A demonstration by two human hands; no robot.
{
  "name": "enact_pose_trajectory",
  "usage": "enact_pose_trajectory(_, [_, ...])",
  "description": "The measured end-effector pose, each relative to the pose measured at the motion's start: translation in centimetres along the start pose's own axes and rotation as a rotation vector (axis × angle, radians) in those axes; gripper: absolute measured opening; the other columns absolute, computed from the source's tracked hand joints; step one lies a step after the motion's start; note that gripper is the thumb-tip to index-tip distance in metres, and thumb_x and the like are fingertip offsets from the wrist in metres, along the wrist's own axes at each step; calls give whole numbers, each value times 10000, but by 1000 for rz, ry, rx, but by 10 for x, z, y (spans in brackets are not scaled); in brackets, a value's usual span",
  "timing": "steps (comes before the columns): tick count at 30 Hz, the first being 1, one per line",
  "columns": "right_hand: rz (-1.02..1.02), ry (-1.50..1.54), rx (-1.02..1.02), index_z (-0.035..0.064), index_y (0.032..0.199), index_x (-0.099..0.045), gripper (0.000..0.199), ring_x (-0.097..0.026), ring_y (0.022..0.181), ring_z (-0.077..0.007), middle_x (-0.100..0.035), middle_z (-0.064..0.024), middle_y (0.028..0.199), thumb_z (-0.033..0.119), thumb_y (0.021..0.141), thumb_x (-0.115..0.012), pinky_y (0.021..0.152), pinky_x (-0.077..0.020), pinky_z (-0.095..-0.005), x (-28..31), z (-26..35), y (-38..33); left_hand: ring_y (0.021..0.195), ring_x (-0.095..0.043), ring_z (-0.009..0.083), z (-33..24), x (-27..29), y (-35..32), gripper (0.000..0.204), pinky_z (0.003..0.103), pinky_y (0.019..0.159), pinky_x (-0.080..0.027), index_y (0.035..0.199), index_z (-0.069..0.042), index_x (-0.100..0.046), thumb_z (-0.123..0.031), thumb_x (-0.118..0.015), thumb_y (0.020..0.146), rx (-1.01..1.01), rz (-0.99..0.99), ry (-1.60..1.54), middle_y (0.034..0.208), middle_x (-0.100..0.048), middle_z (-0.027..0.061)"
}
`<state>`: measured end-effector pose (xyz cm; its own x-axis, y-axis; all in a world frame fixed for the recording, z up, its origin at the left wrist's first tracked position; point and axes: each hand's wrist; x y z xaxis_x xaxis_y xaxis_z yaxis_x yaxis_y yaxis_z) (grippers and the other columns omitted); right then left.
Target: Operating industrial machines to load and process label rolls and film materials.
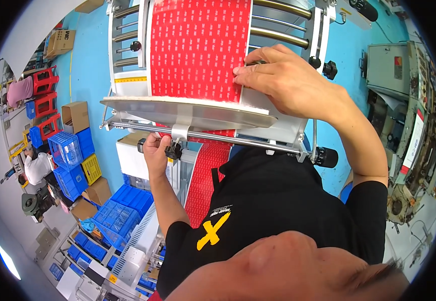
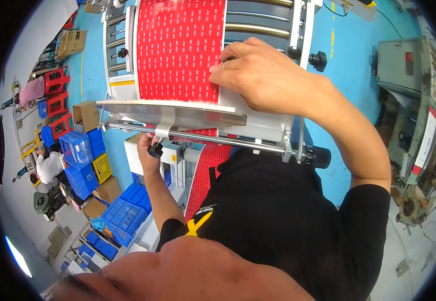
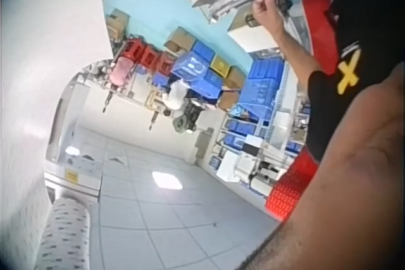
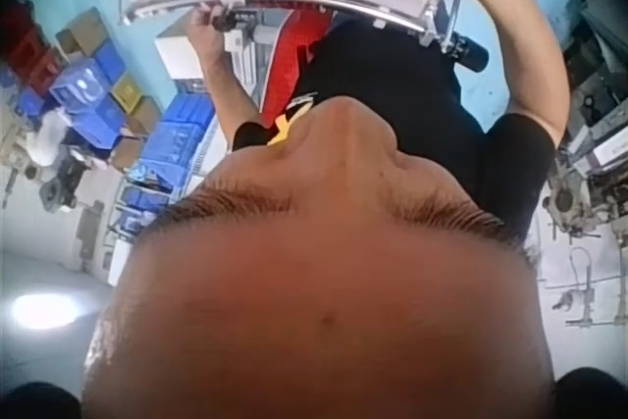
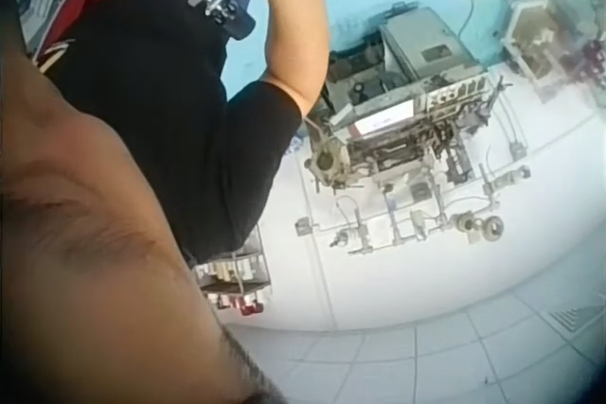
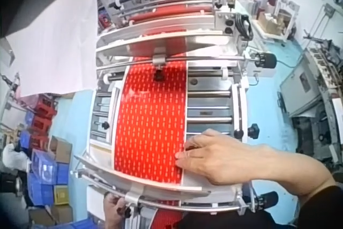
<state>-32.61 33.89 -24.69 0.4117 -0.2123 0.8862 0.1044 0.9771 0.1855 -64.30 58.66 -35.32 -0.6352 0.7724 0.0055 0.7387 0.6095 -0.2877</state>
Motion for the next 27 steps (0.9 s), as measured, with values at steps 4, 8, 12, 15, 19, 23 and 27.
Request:
enact_pose_trajectory(4, [-27, 26, -14, 40, 1138, -675, 357, -578, 1148, -283, -690, -92, 1151, 21, 783, -641, 968, -441, -398, -3, -2, 0, 770, -585, 63, -3, 3, 3, 96, 215, 719, -458, 965, -42, -639, -92, -689, 900, 16, 42, 19, 883, -662, -3])
enact_pose_trajectory(8, [-40, 59, -15, 45, 1130, -681, 344, -579, 1140, -285, -694, -87, 1138, 29, 788, -645, 965, -444, -400, -4, -5, 0, 786, -592, 66, -5, 10, 4, 107, 222, 738, -465, 957, -37, -641, -102, -700, 895, 71, 65, 65, 890, -669, 4])
enact_pose_trajectory(12, [-33, 77, -10, 48, 1131, -682, 334, -576, 1143, -286, -694, -84, 1138, 34, 799, -645, 970, -444, -400, -3, -6, 0, 800, -589, 60, -6, 13, 3, 125, 220, 738, -457, 967, -34, -647, -111, -708, 891, 83, 58, 86, 896, -669, 3])
enact_pose_trajectory(15, [-36, 70, -19, 50, 1126, -686, 322, -576, 1143, -285, -694, -83, 1138, 34, 807, -642, 968, -445, -401, -4, -5, 0, 843, -597, 90, -19, 14, 2, 165, 246, 765, -465, 1009, -17, -650, -108, -705, 884, 80, 61, 198, 914, -671, 21])
enact_pose_trajectory(19, [-19, 67, -28, 50, 1118, -690, 310, -574, 1147, -282, -693, -82, 1141, 39, 812, -645, 973, -444, -401, -4, -5, -1, 897, -615, 166, -75, 8, 2, 197, 294, 824, -472, 1025, 8, -651, -115, -682, 874, 14, 103, 728, 940, -677, 91])
enact_pose_trajectory(23, [6, 41, -49, 50, 1118, -688, 311, -570, 1153, -280, -693, -83, 1146, 48, 809, -653, 981, -440, -402, -1, -2, 0, 908, -641, 240, -141, 3, -3, 233, 329, 833, -483, 990, 0, -668, -202, -681, 875, -80, 499, 757, 955, -682, 120])
enact_pose_trajectory(27, [59, -3, -47, 48, 1127, -683, 321, -570, 1151, -279, -695, -80, 1140, 54, 807, -659, 982, -438, -400, 2, 2, 4, 903, -650, 307, -201, -34, 9, 273, 346, 803, -494, 983, -21, -673, -260, -695, 853, -467, 897, 414, 943, -684, 108])
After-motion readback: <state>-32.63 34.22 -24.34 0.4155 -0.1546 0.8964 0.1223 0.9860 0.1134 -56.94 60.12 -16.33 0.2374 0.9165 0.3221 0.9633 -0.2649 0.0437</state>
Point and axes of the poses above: each hand's wrist, its own y-axis towards the middle knuckle, its own x-axis out of the back of the hand, z = x × y
